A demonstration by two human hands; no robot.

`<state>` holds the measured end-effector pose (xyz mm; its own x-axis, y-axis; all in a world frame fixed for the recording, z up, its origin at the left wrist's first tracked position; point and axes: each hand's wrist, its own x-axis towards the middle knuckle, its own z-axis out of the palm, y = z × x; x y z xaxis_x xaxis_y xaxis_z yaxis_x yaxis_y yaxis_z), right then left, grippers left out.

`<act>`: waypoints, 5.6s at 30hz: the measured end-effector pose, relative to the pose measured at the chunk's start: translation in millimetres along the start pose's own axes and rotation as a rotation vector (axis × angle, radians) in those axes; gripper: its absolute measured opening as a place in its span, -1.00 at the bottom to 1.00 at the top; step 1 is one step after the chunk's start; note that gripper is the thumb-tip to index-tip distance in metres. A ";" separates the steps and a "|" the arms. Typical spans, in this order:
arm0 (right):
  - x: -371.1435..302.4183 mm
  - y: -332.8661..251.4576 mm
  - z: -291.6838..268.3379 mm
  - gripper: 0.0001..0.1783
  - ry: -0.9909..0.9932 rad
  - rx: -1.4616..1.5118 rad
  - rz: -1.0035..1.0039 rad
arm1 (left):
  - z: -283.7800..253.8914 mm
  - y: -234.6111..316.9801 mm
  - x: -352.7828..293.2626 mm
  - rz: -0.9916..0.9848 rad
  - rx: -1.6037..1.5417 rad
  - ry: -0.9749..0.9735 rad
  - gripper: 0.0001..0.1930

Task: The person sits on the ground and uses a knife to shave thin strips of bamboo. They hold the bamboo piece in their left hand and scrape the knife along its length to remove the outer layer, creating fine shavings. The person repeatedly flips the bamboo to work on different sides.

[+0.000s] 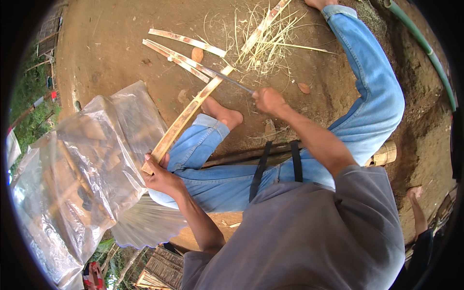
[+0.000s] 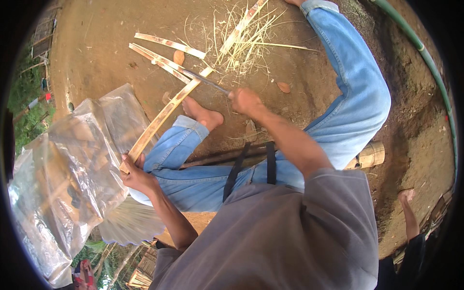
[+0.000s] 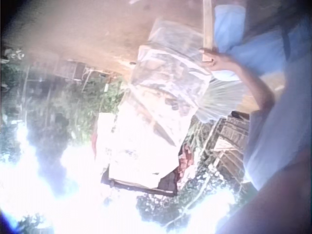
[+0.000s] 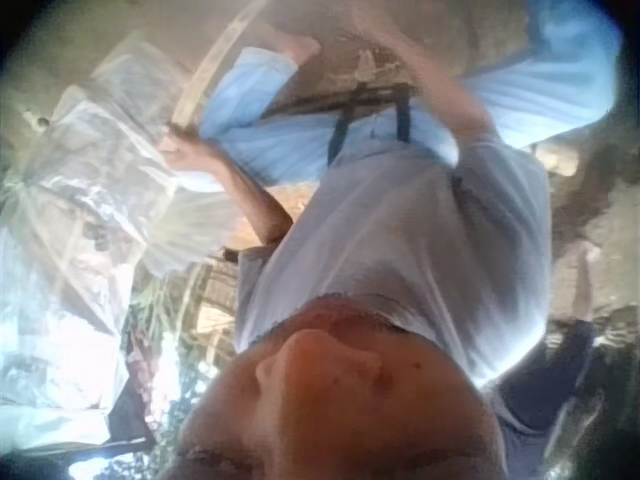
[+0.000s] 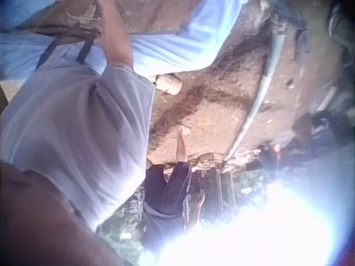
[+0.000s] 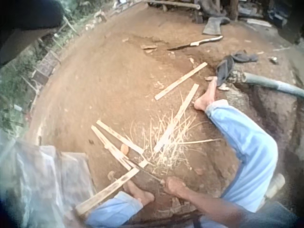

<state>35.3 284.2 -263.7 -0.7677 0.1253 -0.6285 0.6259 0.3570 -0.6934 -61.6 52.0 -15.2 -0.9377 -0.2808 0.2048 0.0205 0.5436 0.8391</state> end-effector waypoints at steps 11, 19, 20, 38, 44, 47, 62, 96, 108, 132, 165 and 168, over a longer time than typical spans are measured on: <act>5.0 18.9 4.0 -0.65 0.032 -0.051 -0.016 | 0.7 -1.0 7.2 -0.014 0.011 0.010 -0.62; 12.7 25.9 -0.5 -0.68 0.058 -0.024 0.182 | -11.5 -1.3 21.7 -0.067 0.022 -0.028 -0.63; 2.4 9.8 1.3 -0.69 0.050 -0.008 0.098 | -12.5 -7.7 24.0 -0.072 0.014 -0.024 -0.63; -5.1 44.3 14.8 -0.67 0.099 0.012 0.128 | -5.2 -24.0 32.6 -0.083 -0.032 0.011 -0.66; -6.2 38.0 22.3 -0.69 0.088 0.059 0.157 | -6.1 -22.1 34.9 -0.070 0.028 -0.012 -0.67; -14.0 24.5 30.6 -0.77 0.166 0.002 -0.051 | -1.4 -21.8 25.1 -0.008 0.002 0.016 -0.67; -44.9 -26.1 41.5 -0.71 0.130 -0.054 -0.319 | 9.2 -6.7 1.4 -0.008 -0.025 0.035 -0.68; -23.8 -4.3 12.2 -0.82 0.113 -0.010 -0.184 | 10.7 9.9 -31.9 0.140 0.011 -0.056 -0.61; 9.3 39.0 15.7 -0.71 0.114 -0.001 0.058 | 5.4 -1.6 -24.5 0.070 0.006 -0.046 -0.61; -70.8 -50.1 1.8 -0.16 0.271 -0.094 -0.509 | -55.0 61.2 121.9 0.203 -0.383 -0.450 -0.66; -140.2 -50.7 -8.6 -0.54 -0.199 0.659 -0.041 | 41.8 -68.4 -152.8 -1.106 -0.809 -1.051 -0.79; -140.5 -51.3 -12.1 -0.57 -0.228 0.707 -0.051 | 40.4 -65.4 -152.8 -1.153 -0.852 -1.006 -0.78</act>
<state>109.4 259.5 -135.6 -0.7989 -0.0981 -0.5934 0.5883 -0.3329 -0.7370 66.3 91.4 -121.7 -0.4270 0.5450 -0.7215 -0.9008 -0.1864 0.3923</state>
